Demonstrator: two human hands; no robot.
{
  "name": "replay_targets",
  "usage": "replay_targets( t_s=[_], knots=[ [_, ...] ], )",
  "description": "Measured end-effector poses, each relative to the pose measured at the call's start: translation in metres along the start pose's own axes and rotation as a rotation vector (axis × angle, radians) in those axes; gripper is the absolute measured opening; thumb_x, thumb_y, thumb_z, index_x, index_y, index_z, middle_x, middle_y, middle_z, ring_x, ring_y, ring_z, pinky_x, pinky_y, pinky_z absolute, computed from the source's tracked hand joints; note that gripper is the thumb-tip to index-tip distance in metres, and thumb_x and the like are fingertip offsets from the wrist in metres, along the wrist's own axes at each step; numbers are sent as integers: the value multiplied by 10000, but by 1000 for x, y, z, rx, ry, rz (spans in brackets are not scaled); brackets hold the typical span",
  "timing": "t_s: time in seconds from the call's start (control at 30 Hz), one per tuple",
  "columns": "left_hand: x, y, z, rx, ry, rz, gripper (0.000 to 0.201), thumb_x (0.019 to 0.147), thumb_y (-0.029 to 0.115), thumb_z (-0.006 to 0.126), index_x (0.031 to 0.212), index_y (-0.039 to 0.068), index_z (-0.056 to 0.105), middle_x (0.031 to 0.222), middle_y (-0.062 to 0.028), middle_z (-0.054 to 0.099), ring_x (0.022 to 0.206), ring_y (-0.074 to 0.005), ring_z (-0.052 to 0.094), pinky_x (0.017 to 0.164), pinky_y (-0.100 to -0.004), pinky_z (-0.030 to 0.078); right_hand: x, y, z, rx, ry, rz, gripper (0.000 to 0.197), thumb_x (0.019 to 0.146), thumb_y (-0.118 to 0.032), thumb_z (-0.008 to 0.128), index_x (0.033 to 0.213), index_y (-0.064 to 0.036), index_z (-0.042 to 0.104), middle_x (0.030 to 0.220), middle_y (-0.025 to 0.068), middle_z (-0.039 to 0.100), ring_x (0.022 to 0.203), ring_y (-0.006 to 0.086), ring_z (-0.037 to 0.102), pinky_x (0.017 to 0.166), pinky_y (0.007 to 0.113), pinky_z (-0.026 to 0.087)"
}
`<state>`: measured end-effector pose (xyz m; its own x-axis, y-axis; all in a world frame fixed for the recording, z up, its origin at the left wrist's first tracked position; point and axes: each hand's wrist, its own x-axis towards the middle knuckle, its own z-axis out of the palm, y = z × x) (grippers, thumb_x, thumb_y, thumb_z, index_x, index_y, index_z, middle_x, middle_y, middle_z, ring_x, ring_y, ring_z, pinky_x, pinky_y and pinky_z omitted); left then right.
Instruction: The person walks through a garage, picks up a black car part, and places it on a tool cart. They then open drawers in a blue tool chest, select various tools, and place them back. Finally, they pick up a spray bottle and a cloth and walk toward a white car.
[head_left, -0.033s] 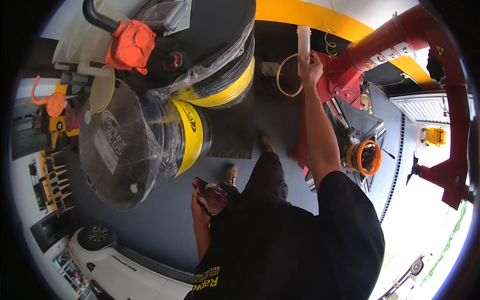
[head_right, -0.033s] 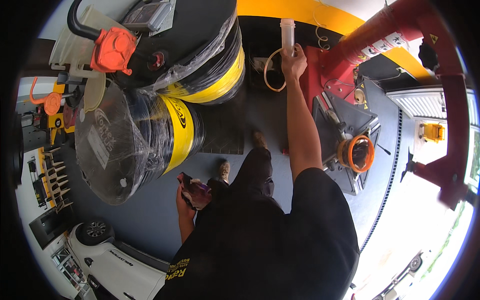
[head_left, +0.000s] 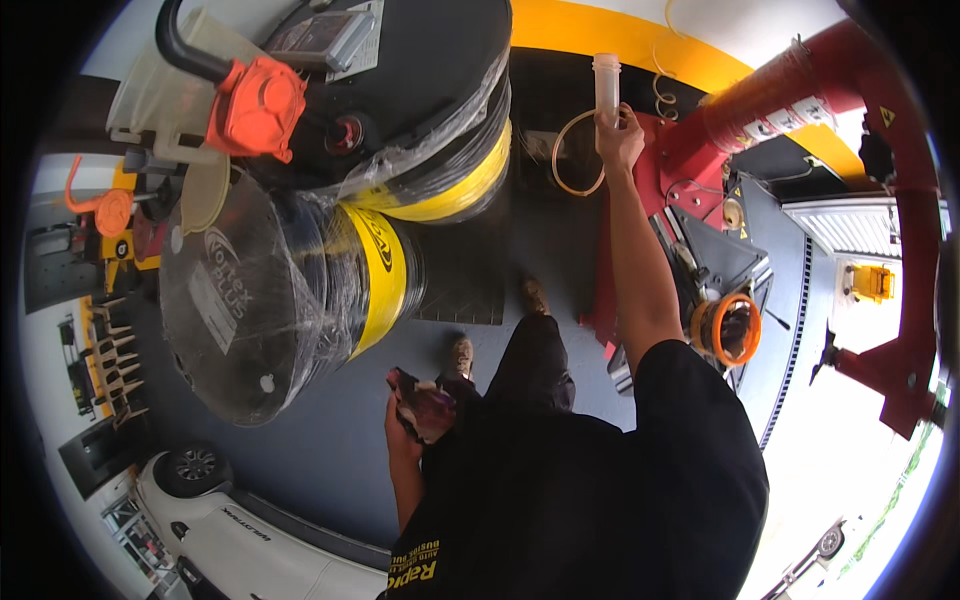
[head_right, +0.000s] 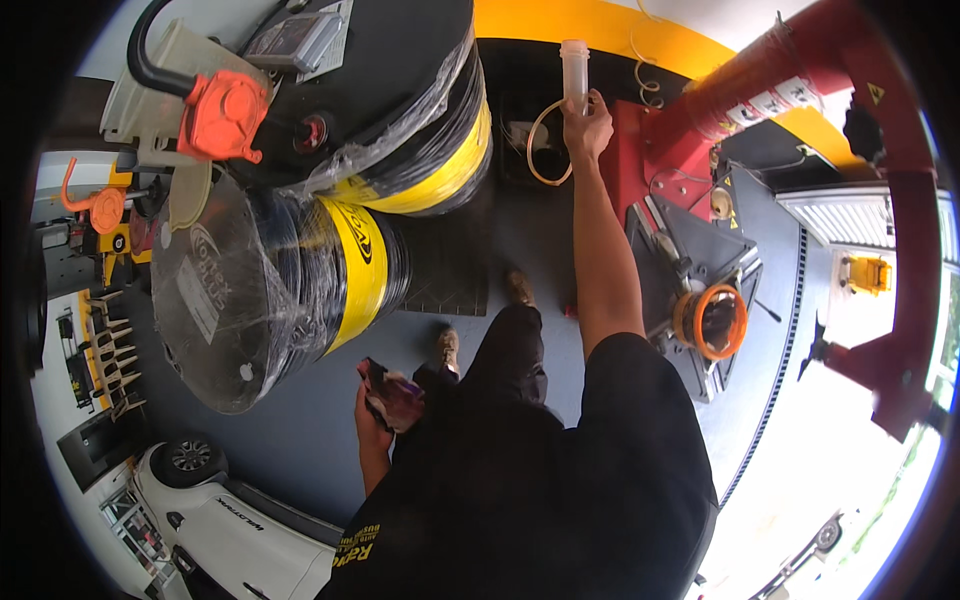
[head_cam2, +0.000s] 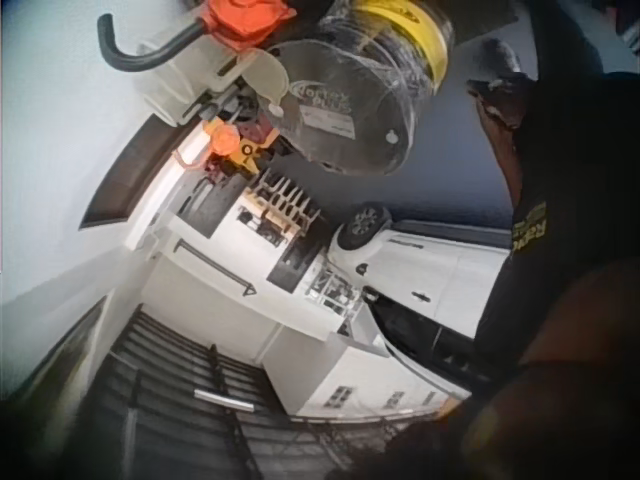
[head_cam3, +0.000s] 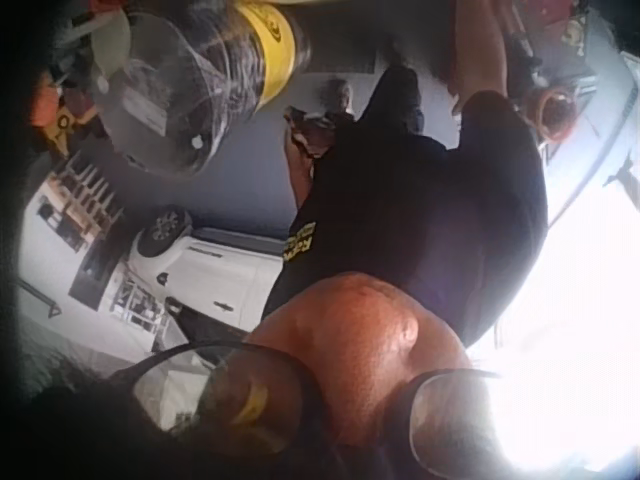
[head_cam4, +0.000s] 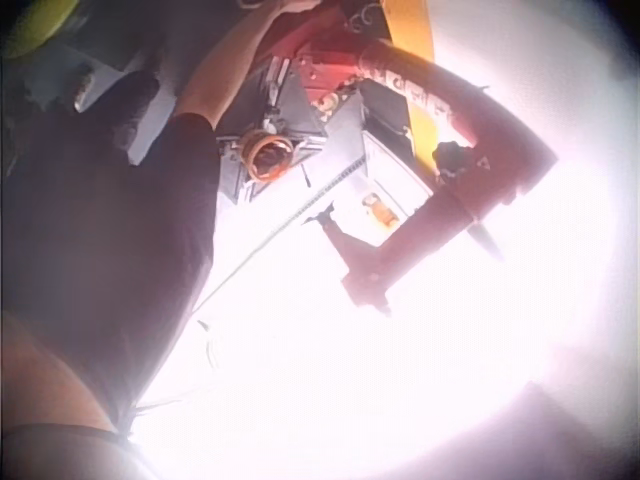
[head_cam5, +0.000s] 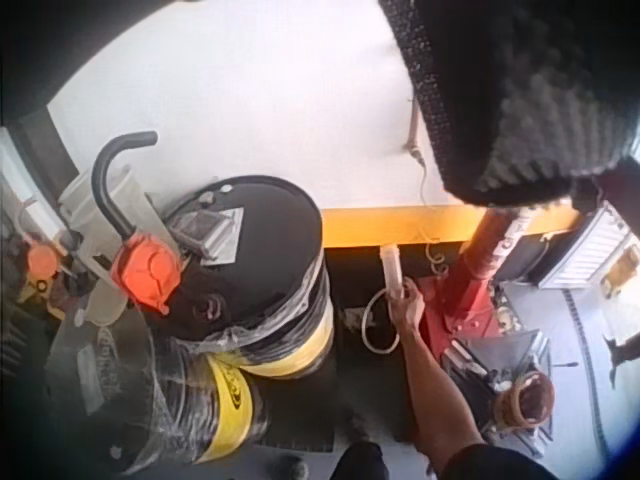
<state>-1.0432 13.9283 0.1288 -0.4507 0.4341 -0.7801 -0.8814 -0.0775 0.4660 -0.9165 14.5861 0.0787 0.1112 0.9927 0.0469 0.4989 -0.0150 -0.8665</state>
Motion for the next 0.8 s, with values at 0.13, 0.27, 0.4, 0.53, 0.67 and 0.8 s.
replay_targets(
  t_s=[0.13, 0.27, 0.4, 0.53, 0.67, 0.8],
  knots=[
    [-45, -32, 41, 33, 13, -26, 436, 1118, 393, 469, 1401, 82, 582, 1346, -118, 667, 1237, -290, 645, 1107, -451, 494, 66, 26, 58, -349, -121, 261, 748, 731, -550, 862, 1260, -51, 685, 1341, 173, 701, 1263, 384, 658, 1029, 606, 501],
    [-36, -35, 75, 33, 18, 30, 444, 1121, 396, 463, 1418, 85, 573, 1372, -112, 651, 1261, -283, 631, 1114, -453, 488, 33, 161, 80, -380, -238, 169, 379, 853, -321, 682, 1040, 1, 754, 1092, 297, 736, 1098, 491, 691, 964, 540, 548],
    [-40, -46, 114, -68, 53, 147, 453, 1129, 401, 435, 1414, 76, 571, 1364, -120, 658, 1257, -287, 641, 1109, -459, 500, -100, 195, 51, -505, -589, 320, 309, 862, -281, 662, 1050, -50, 749, 1170, 259, 731, 1122, 449, 697, 949, 526, 567],
    [-44, -50, 106, -38, 119, 152, 473, 1126, 422, 441, 1450, 96, 553, 1404, -96, 631, 1295, -281, 608, 1127, -458, 474, -219, 236, 12, -715, -809, 590, 376, 900, -281, 677, 1193, -57, 749, 1314, 217, 702, 1234, 412, 671, 1018, 488, 555],
    [-67, -58, 85, -153, 73, 241, 526, 1119, 477, 440, 1499, 119, 510, 1455, -94, 592, 1331, -289, 576, 1138, -474, 462, -299, 232, 3, -852, -1058, 452, 419, 904, -308, 690, 1207, -23, 745, 1359, 238, 676, 1258, 415, 660, 1030, 490, 549],
    [-94, -45, 73, -369, -97, 535, 587, 1105, 536, 434, 1551, 157, 460, 1506, -104, 543, 1367, -341, 535, 1154, -527, 438, -345, 226, 37, -1019, -1504, 103, 452, 877, -268, 689, 1270, -50, 735, 1379, 196, 683, 1317, 385, 634, 1039, 530, 541]
  ],
)
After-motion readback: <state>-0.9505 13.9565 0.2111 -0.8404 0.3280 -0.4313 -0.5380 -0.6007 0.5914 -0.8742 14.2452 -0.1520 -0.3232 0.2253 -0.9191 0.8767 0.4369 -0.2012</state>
